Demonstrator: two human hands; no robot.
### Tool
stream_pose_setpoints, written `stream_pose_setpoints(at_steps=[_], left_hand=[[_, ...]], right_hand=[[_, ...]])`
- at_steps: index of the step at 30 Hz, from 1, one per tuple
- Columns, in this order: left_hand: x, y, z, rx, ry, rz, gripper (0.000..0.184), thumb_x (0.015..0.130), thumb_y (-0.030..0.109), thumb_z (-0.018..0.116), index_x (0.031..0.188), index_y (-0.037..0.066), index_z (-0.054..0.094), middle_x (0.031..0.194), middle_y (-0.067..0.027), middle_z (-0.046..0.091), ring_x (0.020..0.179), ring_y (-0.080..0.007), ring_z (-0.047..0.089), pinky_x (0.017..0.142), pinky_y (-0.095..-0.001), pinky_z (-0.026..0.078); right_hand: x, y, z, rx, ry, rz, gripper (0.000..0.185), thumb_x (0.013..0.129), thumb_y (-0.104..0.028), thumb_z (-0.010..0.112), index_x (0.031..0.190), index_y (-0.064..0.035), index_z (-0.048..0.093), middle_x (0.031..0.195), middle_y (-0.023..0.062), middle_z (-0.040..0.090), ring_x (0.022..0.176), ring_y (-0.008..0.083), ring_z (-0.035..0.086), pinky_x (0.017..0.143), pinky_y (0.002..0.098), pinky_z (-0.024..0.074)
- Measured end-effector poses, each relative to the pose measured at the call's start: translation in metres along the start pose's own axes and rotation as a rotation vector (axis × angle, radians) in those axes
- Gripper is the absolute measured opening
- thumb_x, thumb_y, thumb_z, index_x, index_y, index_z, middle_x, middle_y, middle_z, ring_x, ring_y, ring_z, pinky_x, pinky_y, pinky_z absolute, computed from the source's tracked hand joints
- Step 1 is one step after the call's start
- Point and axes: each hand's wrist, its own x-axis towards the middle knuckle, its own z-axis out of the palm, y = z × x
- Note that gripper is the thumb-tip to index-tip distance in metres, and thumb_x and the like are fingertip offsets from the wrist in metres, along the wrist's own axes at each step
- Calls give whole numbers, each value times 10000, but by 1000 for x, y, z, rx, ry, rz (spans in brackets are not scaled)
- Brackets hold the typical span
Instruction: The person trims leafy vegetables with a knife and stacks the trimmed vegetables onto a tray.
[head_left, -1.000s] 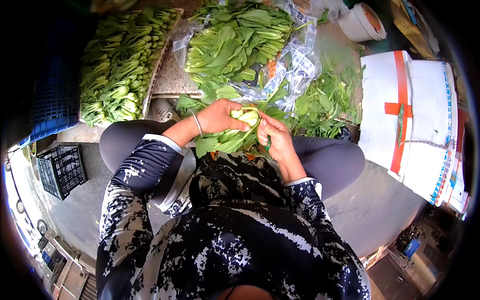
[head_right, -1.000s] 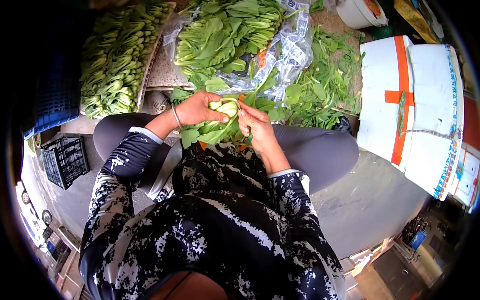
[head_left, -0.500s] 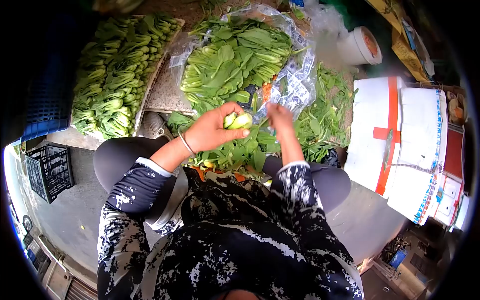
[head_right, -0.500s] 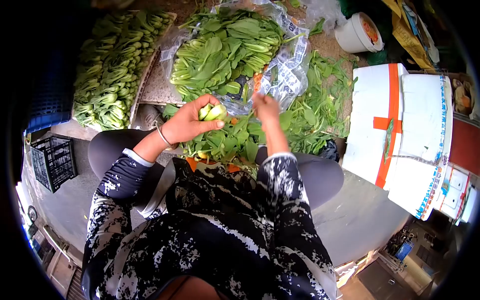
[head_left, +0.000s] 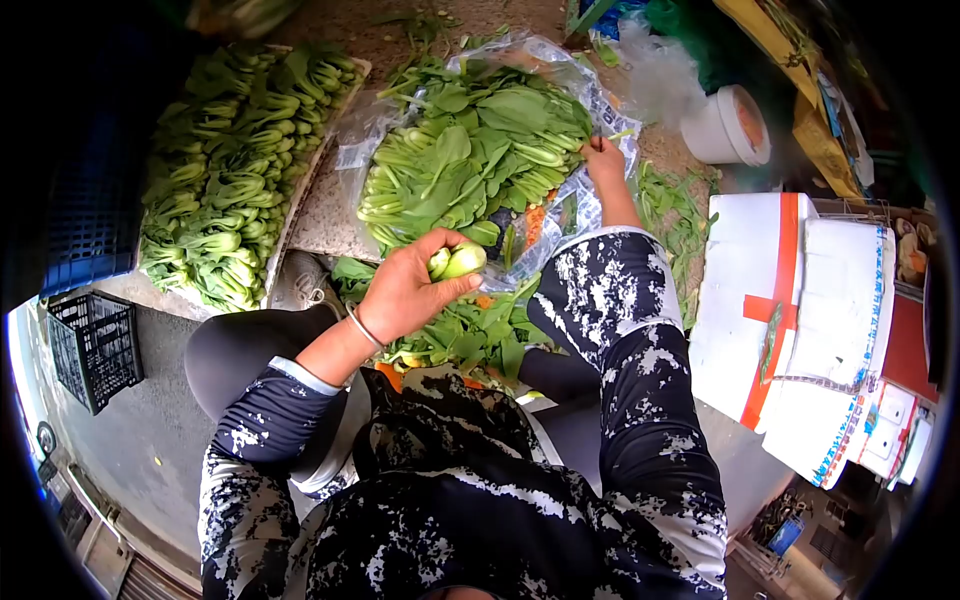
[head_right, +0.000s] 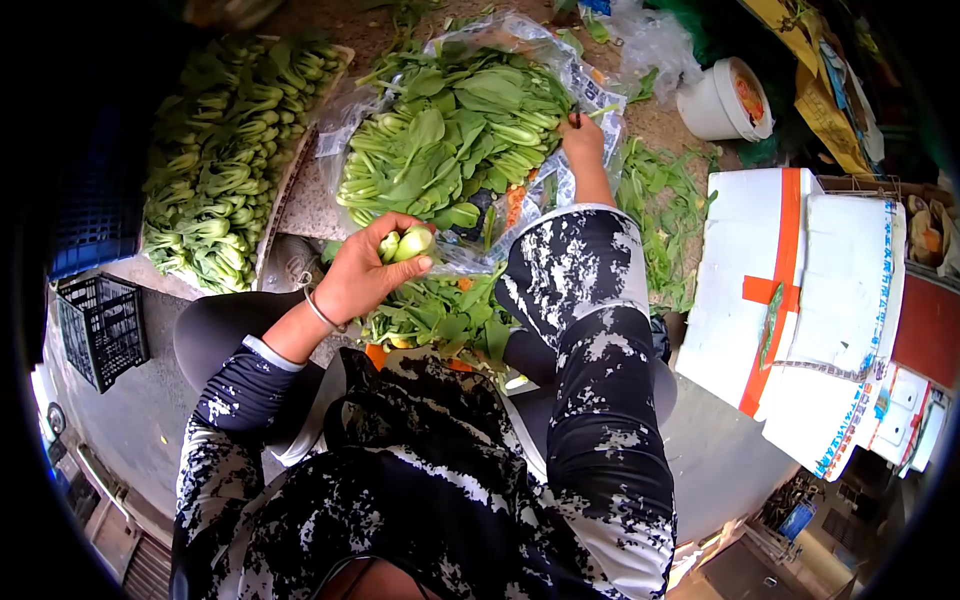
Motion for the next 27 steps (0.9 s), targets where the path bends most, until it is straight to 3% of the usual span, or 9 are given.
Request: stream_pose_setpoints(at_steps=[2,6,9,12,17,19,23,24,27], left_hand=[[0,-2,2,-97,104,-8,358,719,210,727,1003,76,556,821,-50,639,713,-124,594,672,-262,469],[-1,16,1,164,170,117,384,629,133,741,983,83,598,826,-76,644,738,-206,629,688,-286,487],[-2,14,8,220,159,286,320,632,31,696,944,57,627,843,-57,596,745,-152,579,693,-254,464],[0,13,17,243,173,414,281,633,7,682,904,71,642,873,-78,624,819,-195,606,719,-276,473],[-4,14,28,335,141,626,269,649,32,715,904,75,639,868,-65,628,801,-174,603,712,-263,473],[-7,13,32,81,12,362,262,667,65,735,909,67,634,859,-50,631,771,-128,592,695,-240,471],[-8,7,33,-243,-148,197,249,688,48,729,913,41,621,840,7,617,764,-53,548,698,-205,463],[-8,7,32,-233,-174,178,258,693,42,724,926,40,615,846,19,610,766,-41,539,705,-195,461],[-10,7,31,-191,-198,167,261,694,39,719,932,37,614,849,15,609,756,-39,539,694,-191,462]], right_hand=[[-11,-14,-14,229,71,61,229,777,-148,667,919,8,577,786,52,631,724,167,603,572,255,417],[-69,-50,-51,480,-168,191,298,815,-207,637,988,9,525,780,115,632,622,133,599,411,201,355],[-147,-84,-61,511,-342,338,315,816,-238,637,979,10,531,770,128,631,596,125,582,402,193,351],[-212,-97,-60,632,-564,414,354,797,-273,658,967,9,529,716,132,610,510,112,511,398,188,361],[-275,-114,-58,806,-549,481,287,814,-276,638,864,-11,540,694,118,600,487,100,495,397,184,357],[-289,-117,-62,773,-529,346,271,840,-281,605,839,-18,538,679,111,596,477,97,491,409,192,356],[-306,-124,-80,695,-460,158,322,876,-306,553,984,-4,573,730,15,544,581,60,454,492,197,344],[-308,-121,-83,676,-460,91,363,884,-296,542,1127,-26,553,778,-10,522,640,39,421,540,185,339],[-322,-121,-89,474,-481,-53,390,883,-260,547,1209,-48,514,783,-10,516,677,41,433,590,186,368]])
